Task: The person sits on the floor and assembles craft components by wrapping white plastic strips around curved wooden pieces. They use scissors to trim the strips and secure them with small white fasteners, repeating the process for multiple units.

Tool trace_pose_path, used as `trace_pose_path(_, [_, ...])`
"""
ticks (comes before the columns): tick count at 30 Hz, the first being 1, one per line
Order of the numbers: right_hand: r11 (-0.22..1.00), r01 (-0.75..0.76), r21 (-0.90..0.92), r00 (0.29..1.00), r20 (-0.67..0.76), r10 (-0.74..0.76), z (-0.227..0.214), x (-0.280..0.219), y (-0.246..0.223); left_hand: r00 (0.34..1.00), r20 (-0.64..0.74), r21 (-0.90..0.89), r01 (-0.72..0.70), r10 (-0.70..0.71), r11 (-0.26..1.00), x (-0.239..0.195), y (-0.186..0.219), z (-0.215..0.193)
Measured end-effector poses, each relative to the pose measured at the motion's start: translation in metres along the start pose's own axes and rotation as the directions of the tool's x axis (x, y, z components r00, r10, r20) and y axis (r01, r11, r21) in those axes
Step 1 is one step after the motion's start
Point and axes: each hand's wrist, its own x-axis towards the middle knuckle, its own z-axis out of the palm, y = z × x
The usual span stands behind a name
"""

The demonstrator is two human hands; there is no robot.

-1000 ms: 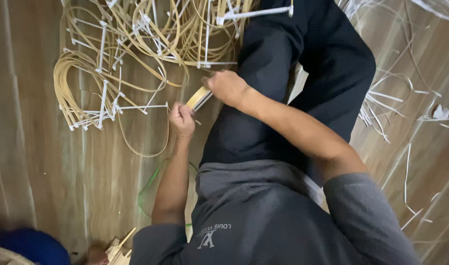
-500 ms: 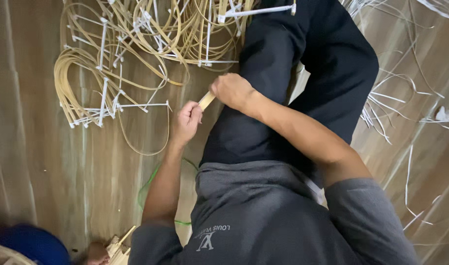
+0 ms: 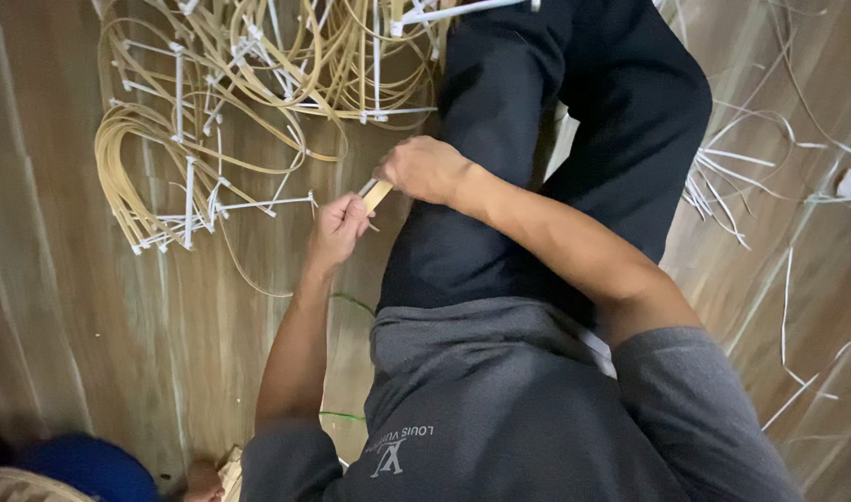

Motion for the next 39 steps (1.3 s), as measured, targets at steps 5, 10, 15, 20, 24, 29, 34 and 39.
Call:
trace_pose_path(5, [0.99,-0.035,-0.136,0.999,0.013,0.037,0.008,-0.001,-0.001,0.999,-0.035,0.022,-0.02,0.02,1.0,0.002,0.003,0.002])
trace_pose_path(10, [0.987,-0.038,-0.159,0.999,-0.045,0.031,0.009,-0.004,-0.001,0.998,-0.06,0.048,-0.003,0.005,0.999,0.004,0.005,0.006])
trace_pose_path(15, [0.985,-0.056,-0.164,0.998,0.03,0.062,0.01,-0.004,-0.003,0.992,-0.031,-0.017,0.118,-0.118,0.993,0.001,0.003,0.006])
trace_pose_path(20, [0.981,-0.087,-0.171,0.996,-0.009,0.087,0.013,-0.007,-0.002,0.996,-0.004,-0.016,0.091,-0.091,0.996,0.002,0.003,0.008])
trace_pose_path(24, [0.979,-0.114,-0.168,0.993,-0.007,0.114,0.015,-0.008,-0.003,1.0,-0.02,0.097,0.002,0.0,0.995,-0.002,0.007,0.01])
trace_pose_path(29, [0.985,-0.084,-0.153,0.996,0.006,0.086,0.012,-0.007,-0.001,0.999,-0.043,0.218,-0.02,0.03,0.976,0.0,0.017,0.011])
trace_pose_path(34, [0.992,-0.11,-0.053,0.993,0.026,0.112,0.007,-0.005,0.0,0.978,0.025,0.358,-0.2,0.205,0.912,0.002,0.025,0.006])
trace_pose_path(39, [0.993,-0.11,-0.046,0.99,0.084,0.114,-0.001,-0.002,0.0,0.996,0.085,0.135,-0.009,-0.003,0.991,0.005,0.016,-0.002])
